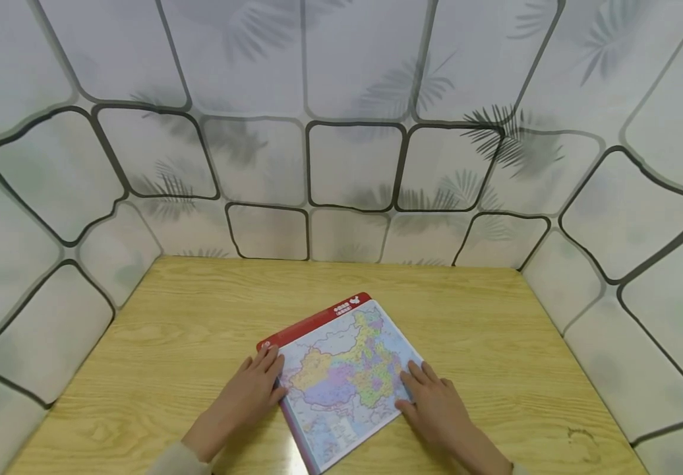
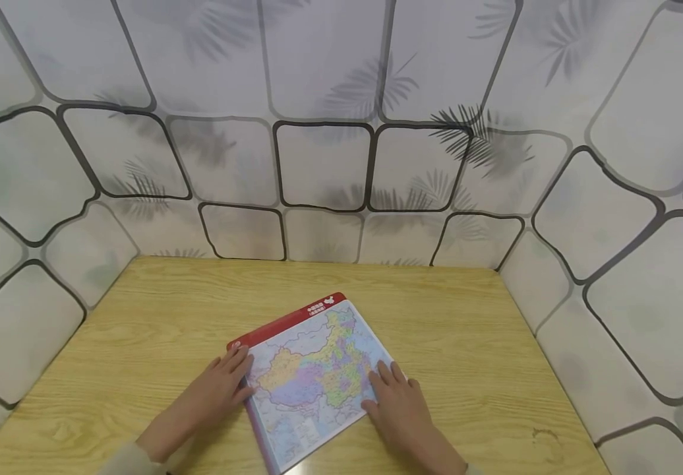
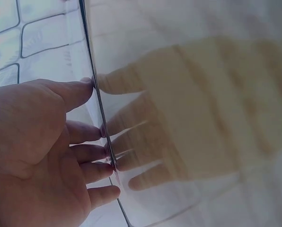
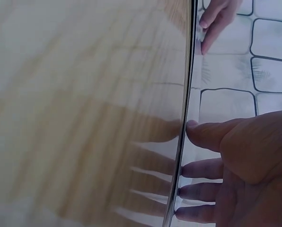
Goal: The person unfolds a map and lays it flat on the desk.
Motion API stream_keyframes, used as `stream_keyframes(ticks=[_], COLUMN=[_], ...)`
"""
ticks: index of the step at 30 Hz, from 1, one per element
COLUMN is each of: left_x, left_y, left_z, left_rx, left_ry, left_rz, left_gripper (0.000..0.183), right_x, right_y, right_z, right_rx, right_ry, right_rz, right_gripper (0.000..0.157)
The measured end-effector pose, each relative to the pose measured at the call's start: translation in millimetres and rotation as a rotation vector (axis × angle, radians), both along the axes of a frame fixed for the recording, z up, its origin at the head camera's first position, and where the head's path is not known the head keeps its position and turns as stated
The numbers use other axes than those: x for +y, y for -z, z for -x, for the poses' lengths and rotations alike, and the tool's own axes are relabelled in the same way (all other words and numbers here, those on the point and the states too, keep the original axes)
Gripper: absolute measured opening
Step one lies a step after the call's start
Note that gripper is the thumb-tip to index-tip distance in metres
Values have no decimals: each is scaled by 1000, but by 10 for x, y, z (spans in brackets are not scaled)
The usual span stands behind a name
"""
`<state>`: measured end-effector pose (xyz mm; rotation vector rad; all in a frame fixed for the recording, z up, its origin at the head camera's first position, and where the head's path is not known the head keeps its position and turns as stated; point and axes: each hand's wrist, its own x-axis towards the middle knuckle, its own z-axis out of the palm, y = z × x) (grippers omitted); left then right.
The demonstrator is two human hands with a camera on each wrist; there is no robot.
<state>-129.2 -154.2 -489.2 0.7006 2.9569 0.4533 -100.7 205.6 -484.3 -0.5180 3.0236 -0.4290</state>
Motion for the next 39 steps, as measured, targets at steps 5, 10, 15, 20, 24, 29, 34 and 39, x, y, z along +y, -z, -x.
stream_keyframes(ticks=[5, 10, 15, 20, 24, 29, 34, 39], left_x=[-3, -2, 8, 41, 69, 104, 135, 160], left_y=[10, 26, 29, 9, 13, 18, 17, 37], left_z=[-58, -126, -200, -266, -307, -353, -404, -440], left_rx=[17, 1, 20, 39, 91, 138, 145, 197], left_ry=[1, -15, -22, -35, -39, -35, -51, -53], left_rz=[-7, -2, 11, 13, 24, 56, 63, 104], left_gripper=[58, 58, 56, 54, 51, 49, 50, 50], right_x=[18, 26, 41, 53, 56, 57, 51, 36], right_y=[-4, -18, 5, 41, 37, 25, 20, 4], right_z=[47, 85, 146, 204, 240, 274, 324, 368], right_rx=[5, 14, 21, 29, 31, 17, 18, 9], right_ry=[-5, -13, -13, -11, -11, -10, -5, 8], right_rz=[-12, -7, -9, -29, -25, -17, -21, -13], right_gripper=[53, 53, 52, 52, 52, 52, 52, 52])
